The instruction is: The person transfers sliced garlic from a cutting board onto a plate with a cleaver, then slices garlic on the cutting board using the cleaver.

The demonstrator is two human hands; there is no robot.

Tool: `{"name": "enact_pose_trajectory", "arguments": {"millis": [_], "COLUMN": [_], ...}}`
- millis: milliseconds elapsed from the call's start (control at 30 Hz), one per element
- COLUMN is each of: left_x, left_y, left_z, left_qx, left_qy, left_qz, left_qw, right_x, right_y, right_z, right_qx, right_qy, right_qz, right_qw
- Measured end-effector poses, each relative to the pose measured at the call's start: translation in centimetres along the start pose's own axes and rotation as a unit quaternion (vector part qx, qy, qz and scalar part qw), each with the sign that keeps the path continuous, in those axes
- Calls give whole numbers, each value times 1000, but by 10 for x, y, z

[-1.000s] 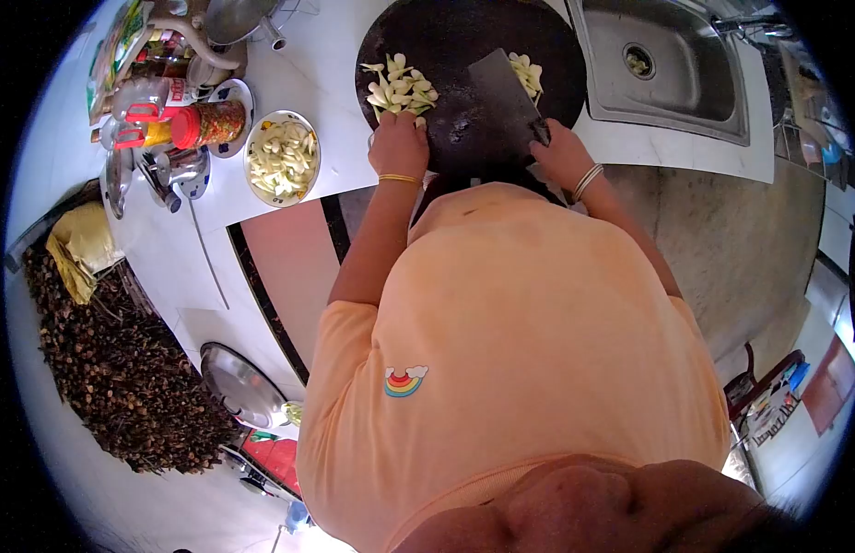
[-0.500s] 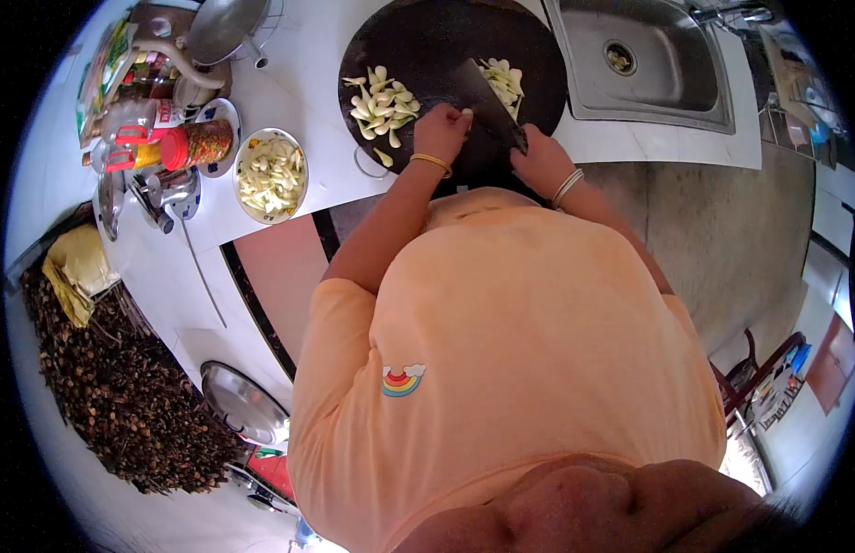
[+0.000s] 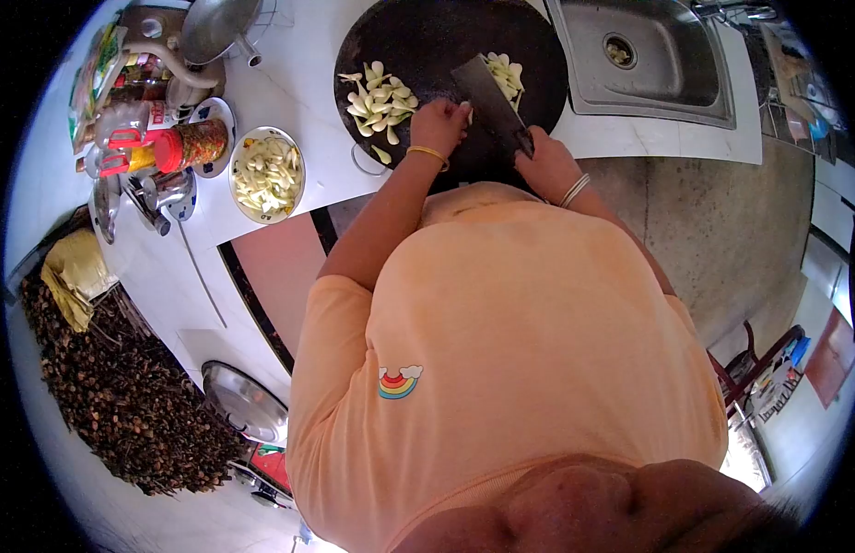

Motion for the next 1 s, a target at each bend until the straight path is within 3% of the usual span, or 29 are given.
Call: {"name": "enact_pose_trajectory", "arguments": {"millis": [400,467,567,700,1000], "left_x": [3,3,4,7,1], "left_y": [0,1,2,-2,-1], "left_z": [-3,1,2,-6,-3], "left_qx": [14,10,10,-22,-61], "left_qy": [-3,-4,5,3,31], "left_qz": [-13,-16,-10,-27,-25], "left_qw": [1000,1000,1000,999,997], "right_x": [17,33,30,25,10], "right_y": [-9,-20,-20,-10,-7], "right_z": [7,11,0,-3,1], "right_qx": [-10,45,52,55,41], "right_qy": [27,77,11,42,8], "right_qz": [7,11,37,70,26], "right_qw": [1000,996,998,995,999]}}
Point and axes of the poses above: each hand's wrist, its own x-axis towards the middle knuckle, its own y-axis out of the back of the hand, z = x × y, the point moved 7 cm from there along x, towards the middle knuckle, and after that the axes turned 2 degrees about z, right-handed, at the moved point
